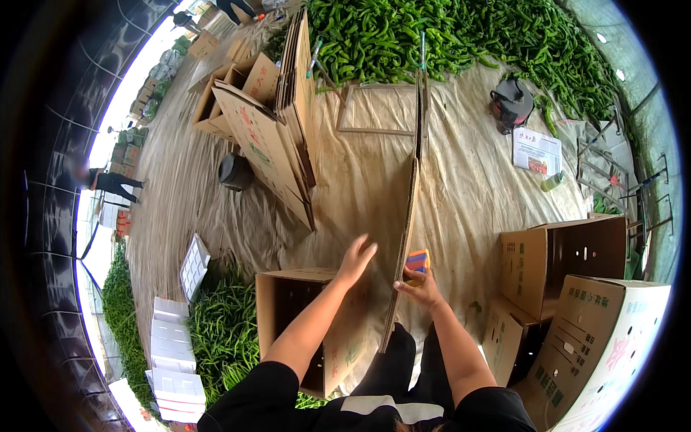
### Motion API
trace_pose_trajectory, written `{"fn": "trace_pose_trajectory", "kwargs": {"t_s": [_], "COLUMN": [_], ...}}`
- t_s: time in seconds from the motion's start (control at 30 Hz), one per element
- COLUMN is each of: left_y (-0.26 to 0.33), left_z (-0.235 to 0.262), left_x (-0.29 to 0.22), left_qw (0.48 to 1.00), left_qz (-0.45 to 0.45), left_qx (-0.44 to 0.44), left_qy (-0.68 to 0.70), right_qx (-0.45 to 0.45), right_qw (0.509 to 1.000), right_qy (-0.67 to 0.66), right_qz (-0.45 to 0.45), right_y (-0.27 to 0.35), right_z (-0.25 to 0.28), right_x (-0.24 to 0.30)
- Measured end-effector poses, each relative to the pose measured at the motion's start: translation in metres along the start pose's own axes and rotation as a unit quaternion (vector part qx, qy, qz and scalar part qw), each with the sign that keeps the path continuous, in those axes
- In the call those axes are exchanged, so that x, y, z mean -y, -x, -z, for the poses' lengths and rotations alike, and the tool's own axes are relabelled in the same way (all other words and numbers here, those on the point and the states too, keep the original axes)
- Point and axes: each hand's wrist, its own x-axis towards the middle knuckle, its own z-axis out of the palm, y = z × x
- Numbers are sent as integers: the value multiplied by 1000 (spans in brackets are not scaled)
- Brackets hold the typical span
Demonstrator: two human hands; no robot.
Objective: The person assembles flat cardboard boxes by folding the flaps and sealing them with a handheld tape dispenser. They repeatedly pick up flat boxes, fold them into shape, apply tape to the seams, and place the finished boxes aside. The task occurs in a greenhouse-like area with piles of green peppers nearby.
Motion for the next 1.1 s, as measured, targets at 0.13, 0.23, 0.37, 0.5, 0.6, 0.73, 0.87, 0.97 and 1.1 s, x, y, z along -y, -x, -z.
{"fn": "trace_pose_trajectory", "kwargs": {"t_s": [0.13,0.23,0.37,0.5,0.6,0.73,0.87,0.97,1.1], "left_y": [-61,-80,-79,-78,-78,-79,-70,-73,-82], "left_z": [-27,-22,-31,-19,-17,-1,23,27,15], "left_x": [-55,-39,-68,-48,-45,-65,-73,-84,-87], "left_qw": [996,988,969,962,983,926,709,644,575], "left_qz": [-73,-60,-5,-3,-95,-289,-481,-427,-469], "left_qx": [46,118,194,207,139,-7,70,173,125], "left_qy": [33,84,153,179,74,-243,-510,-611,-658], "right_qx": [32,40,23,22,16,18,-32,-152,-179], "right_qw": [997,996,998,994,986,986,997,950,911], "right_qy": [-60,-65,-32,-87,-143,-132,-39,269,348], "right_qz": [-46,-53,-39,-69,-88,-97,-60,-36,-128], "right_y": [1,6,4,10,12,19,23,24,19], "right_z": [-5,-19,-4,-10,-3,17,22,-10,-21], "right_x": [0,29,23,26,29,19,4,51,73]}}
